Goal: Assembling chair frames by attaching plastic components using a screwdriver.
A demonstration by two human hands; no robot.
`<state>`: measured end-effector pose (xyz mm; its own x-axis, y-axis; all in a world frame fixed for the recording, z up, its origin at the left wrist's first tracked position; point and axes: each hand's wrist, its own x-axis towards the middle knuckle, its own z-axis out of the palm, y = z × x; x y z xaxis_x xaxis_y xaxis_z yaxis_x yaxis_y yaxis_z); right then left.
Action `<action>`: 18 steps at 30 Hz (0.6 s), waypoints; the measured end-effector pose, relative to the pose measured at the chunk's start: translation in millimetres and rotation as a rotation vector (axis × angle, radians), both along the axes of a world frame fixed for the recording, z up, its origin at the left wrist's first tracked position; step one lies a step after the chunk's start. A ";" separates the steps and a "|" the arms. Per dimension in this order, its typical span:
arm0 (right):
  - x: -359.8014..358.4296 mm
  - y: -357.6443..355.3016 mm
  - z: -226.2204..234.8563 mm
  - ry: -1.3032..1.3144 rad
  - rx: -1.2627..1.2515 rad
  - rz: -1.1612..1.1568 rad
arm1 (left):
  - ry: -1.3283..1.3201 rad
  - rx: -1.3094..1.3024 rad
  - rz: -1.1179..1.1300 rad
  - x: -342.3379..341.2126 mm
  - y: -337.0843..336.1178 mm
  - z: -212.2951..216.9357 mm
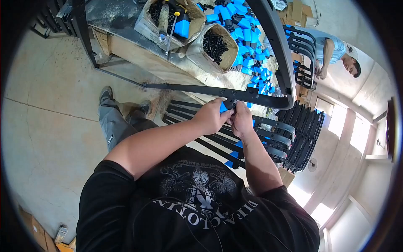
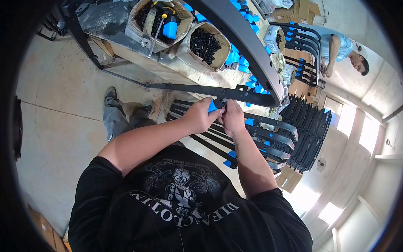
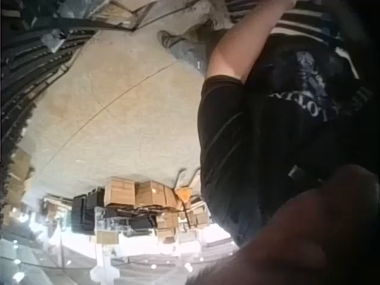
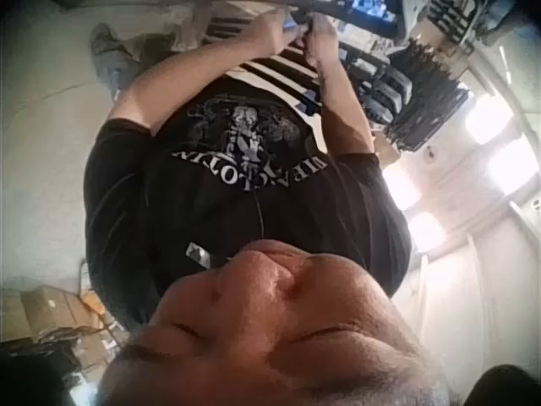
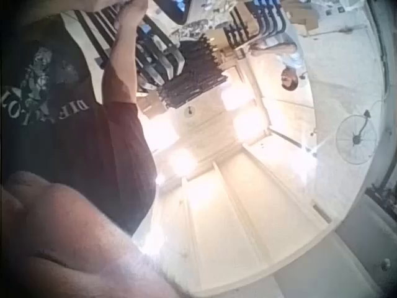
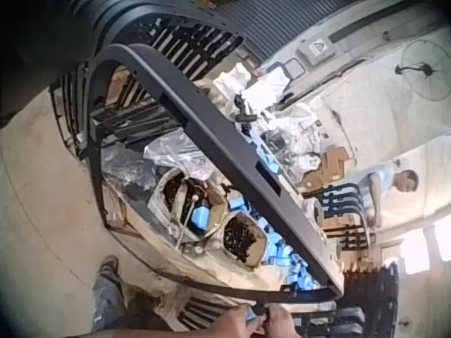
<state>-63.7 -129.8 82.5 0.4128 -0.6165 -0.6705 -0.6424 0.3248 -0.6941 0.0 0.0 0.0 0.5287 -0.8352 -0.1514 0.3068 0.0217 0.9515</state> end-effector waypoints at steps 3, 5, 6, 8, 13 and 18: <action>7.6 6.3 4.8 0.097 -0.089 0.022 | -0.046 -0.037 0.107 -1.0 2.0 0.3; 10.7 3.4 4.3 0.150 -0.031 0.004 | -0.079 -0.016 0.111 0.0 0.9 -5.0; 12.1 4.4 6.1 0.150 -0.029 0.002 | -0.079 -0.014 0.109 -0.5 1.0 -5.1; 15.6 6.0 8.4 0.160 0.035 -0.047 | -0.075 0.014 0.089 -1.4 0.9 -5.5; 8.7 1.1 7.7 0.106 0.061 -0.056 | -0.042 0.013 0.057 1.3 0.8 -0.3; 6.4 -5.3 8.9 0.060 0.093 -0.074 | -0.045 0.005 0.057 1.9 1.0 5.0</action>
<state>-57.3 -135.1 91.4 0.3262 -0.5779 -0.7481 -0.6537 0.4337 -0.6201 1.9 1.0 5.0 0.5820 -0.8025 -0.1311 0.2625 0.0328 0.9644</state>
